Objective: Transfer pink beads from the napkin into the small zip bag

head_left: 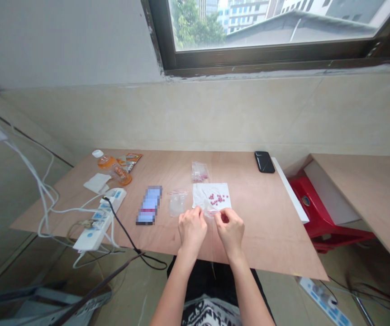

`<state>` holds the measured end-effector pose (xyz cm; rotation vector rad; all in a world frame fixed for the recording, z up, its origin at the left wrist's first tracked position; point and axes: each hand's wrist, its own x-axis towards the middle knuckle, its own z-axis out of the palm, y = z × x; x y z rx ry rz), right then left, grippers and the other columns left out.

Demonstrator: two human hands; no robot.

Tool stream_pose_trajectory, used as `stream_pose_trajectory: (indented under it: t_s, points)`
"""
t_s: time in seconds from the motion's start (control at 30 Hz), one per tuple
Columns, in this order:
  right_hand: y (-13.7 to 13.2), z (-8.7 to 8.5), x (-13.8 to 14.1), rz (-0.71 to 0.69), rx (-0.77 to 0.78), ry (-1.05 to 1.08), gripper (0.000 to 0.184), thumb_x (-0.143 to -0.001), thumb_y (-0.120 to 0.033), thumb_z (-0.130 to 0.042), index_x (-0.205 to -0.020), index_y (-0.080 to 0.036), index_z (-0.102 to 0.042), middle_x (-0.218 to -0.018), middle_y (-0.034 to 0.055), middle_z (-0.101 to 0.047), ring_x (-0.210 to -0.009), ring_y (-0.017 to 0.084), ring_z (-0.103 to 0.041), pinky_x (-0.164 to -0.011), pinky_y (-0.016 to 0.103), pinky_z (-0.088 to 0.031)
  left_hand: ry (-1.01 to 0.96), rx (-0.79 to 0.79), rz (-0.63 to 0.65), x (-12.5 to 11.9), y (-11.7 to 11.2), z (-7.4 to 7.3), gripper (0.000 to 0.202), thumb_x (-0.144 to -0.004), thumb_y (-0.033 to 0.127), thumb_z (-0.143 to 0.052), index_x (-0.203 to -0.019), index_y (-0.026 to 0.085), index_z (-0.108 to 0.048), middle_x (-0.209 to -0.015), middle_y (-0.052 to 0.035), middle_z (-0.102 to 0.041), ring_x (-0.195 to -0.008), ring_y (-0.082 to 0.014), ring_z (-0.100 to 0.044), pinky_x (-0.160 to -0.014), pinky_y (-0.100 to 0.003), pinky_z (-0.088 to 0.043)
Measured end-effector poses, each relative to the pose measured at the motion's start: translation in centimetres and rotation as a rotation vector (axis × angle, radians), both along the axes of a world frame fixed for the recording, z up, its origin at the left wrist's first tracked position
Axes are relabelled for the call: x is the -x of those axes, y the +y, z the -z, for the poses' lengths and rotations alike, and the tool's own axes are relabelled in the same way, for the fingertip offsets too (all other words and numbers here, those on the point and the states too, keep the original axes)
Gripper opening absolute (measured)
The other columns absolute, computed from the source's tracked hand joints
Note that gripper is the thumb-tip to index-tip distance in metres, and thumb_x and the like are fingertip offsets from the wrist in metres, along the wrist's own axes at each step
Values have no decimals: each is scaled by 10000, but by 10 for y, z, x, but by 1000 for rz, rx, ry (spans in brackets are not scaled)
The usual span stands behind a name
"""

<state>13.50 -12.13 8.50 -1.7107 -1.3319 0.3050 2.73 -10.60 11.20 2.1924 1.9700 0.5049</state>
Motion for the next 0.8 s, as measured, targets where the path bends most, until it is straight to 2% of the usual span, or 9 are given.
stream_pose_trajectory:
  t_s: [0.13,0.27,0.37,0.53,0.6,0.7,0.8]
  points:
    - [1,-2,-7,-1,42,20,195,-777,-236,-507,-586,-199,-520,-578,-1,-553,-533,128,-486,-568,239,-341,-51,-35,-7,9,1,2,160,-856,210,-436,-774,198,-573,-730,-58,-644,-731,-213,-587,-712,-325,-348]
    - [4,1,-14,-46,79,81,103,-758,-224,-517,-665,-196,-552,-655,0,-576,-560,127,-503,-575,238,-363,-153,-4,78,15,1,-1,161,-857,238,-453,-733,203,-550,-702,-28,-628,-703,-188,-579,-699,-301,-349]
    - [6,4,-20,-142,35,133,67,-735,-190,-512,-777,-196,-563,-779,17,-585,-659,144,-530,-595,243,-396,-192,14,116,16,2,-4,165,-854,240,-462,-717,201,-545,-692,-18,-623,-697,-178,-574,-688,-289,-348]
    - [3,-1,-20,-361,-32,192,140,-784,-173,-483,-759,-202,-617,-879,48,-569,-803,163,-544,-592,241,-420,-133,32,143,15,4,-9,179,-855,233,-459,-696,197,-533,-682,-20,-609,-680,-171,-568,-659,-275,-343]
    - [3,-6,-18,-411,-9,183,168,-819,-215,-496,-807,-214,-664,-950,62,-574,-879,180,-544,-645,259,-445,-114,49,158,16,5,-11,180,-857,232,-457,-696,196,-528,-673,-18,-606,-676,-171,-567,-651,-276,-341]
    - [4,-9,-16,-460,93,172,230,-867,-355,-507,-913,-234,-697,-1031,75,-586,-973,211,-531,-762,316,-462,-95,51,202,16,6,-13,180,-870,241,-444,-721,193,-533,-690,-20,-612,-687,-175,-569,-659,-286,-353]
    - [9,-7,-13,-552,163,278,352,-901,-463,-441,-981,-233,-696,-1054,80,-619,-1018,225,-536,-872,374,-438,-103,33,310,12,5,-14,140,-868,216,-446,-787,184,-555,-761,-33,-634,-747,-189,-579,-714,-312,-384]
